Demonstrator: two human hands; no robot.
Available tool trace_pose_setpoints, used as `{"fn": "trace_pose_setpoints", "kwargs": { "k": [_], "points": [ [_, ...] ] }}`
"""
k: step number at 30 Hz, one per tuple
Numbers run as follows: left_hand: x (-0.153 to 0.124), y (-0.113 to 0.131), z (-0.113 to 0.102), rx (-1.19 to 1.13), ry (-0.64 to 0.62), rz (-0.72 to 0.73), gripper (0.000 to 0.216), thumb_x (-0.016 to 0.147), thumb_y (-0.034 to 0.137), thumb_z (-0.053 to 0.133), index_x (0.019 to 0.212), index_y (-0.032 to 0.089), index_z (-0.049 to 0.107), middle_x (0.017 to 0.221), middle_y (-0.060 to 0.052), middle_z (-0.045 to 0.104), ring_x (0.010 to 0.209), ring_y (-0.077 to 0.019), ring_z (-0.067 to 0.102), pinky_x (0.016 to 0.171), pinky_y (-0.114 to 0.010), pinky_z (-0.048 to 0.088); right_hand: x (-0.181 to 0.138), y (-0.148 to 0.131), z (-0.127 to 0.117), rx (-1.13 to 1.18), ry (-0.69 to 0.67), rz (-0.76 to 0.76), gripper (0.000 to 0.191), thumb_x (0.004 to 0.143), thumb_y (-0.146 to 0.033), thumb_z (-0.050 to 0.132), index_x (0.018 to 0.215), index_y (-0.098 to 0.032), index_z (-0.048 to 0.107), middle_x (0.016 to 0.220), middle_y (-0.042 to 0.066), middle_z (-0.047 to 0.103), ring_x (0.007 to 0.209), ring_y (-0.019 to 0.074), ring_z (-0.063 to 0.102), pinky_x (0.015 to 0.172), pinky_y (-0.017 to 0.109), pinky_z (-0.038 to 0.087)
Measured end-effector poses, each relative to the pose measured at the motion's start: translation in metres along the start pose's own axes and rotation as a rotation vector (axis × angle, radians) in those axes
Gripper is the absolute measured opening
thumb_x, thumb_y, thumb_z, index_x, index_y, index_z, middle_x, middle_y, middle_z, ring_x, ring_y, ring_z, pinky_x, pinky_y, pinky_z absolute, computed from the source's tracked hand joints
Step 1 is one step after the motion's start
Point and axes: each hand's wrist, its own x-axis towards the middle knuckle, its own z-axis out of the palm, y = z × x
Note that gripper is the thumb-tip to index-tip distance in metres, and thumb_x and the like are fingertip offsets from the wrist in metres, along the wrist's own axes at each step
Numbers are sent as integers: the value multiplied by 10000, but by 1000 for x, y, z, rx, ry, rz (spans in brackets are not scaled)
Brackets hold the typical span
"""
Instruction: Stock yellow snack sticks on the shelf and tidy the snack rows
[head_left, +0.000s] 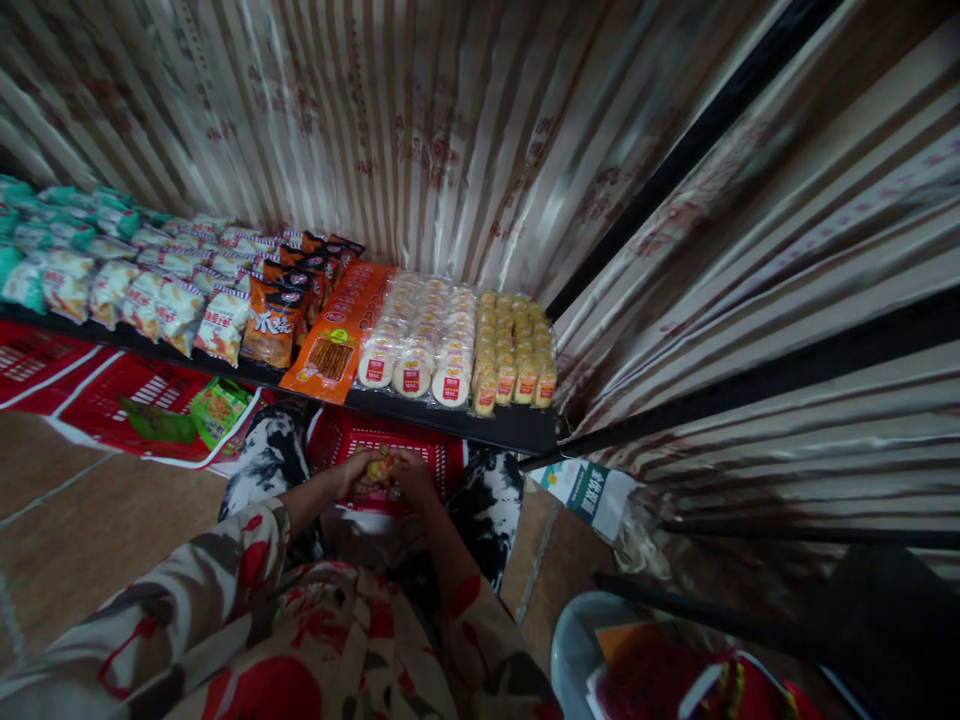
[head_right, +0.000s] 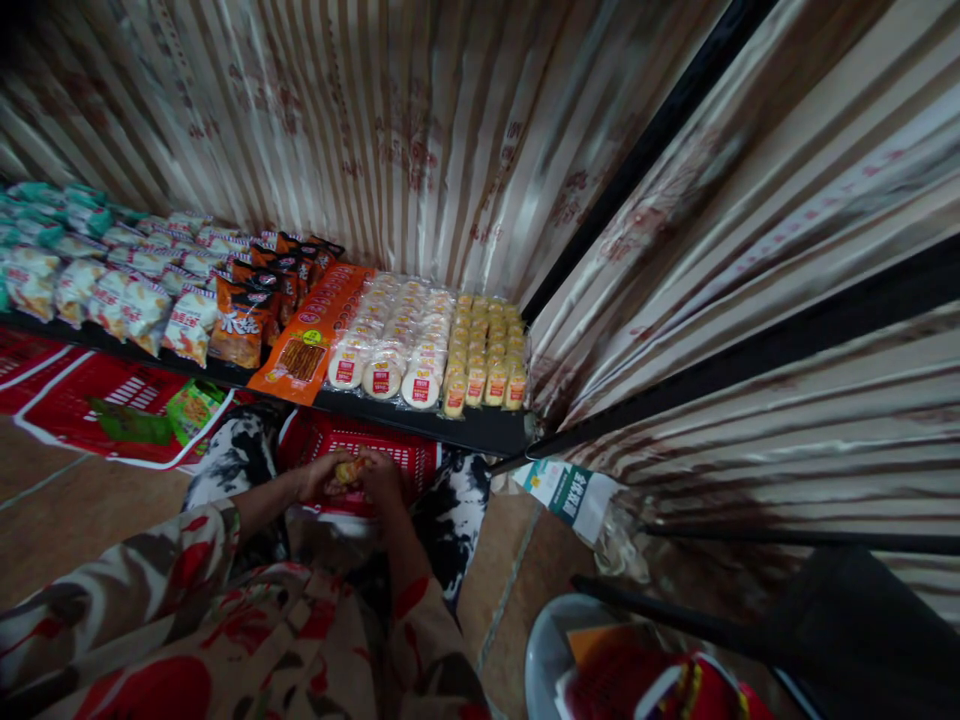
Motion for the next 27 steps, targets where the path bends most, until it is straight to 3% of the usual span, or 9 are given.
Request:
{"fn": "trace_pose_setpoints", "kwargs": {
  "k": [4,10,17,22,27],
  "points": [
    [-4,6,-5,52,-66,-58,314,764,409,561,753,103,624,594,-79,659,443,-118,566,403,-173,388,-4,-7,-10,-129,-65,-114,389,558,-24,563,847,-232,720,1072,31,658,1001,194,563,928,322,424],
    [-5,13,-11,139,-226,-151,367,788,399,495,751,69,651,581,-113,657,428,-124,559,390,-180,377,-13,-15,-20,-393,-224,-249,454,590,-56,629,998,-243,705,1093,38,656,932,207,583,860,324,448],
    [-8,20,-15,185,-322,-177,500,798,508,451,766,59,670,614,-152,665,481,-170,601,397,-214,389,-19,-14,-22,-541,-166,-323,433,634,-158,691,1057,-256,691,1058,58,658,993,240,560,913,342,406],
    [-20,26,-12,202,-377,-128,778,836,692,232,819,55,677,680,-171,681,538,-176,625,410,-204,377,-24,-11,-25,-598,-78,-318,407,692,-235,666,1098,-262,670,1019,62,659,947,228,573,867,329,420],
    [-27,28,-6,233,-354,-87,875,813,751,111,790,83,675,706,-163,687,558,-174,619,477,-223,418,-29,-13,-27,-598,-42,-318,392,715,-269,654,1106,-251,667,991,68,650,837,203,589,771,297,446]
  ]
}}
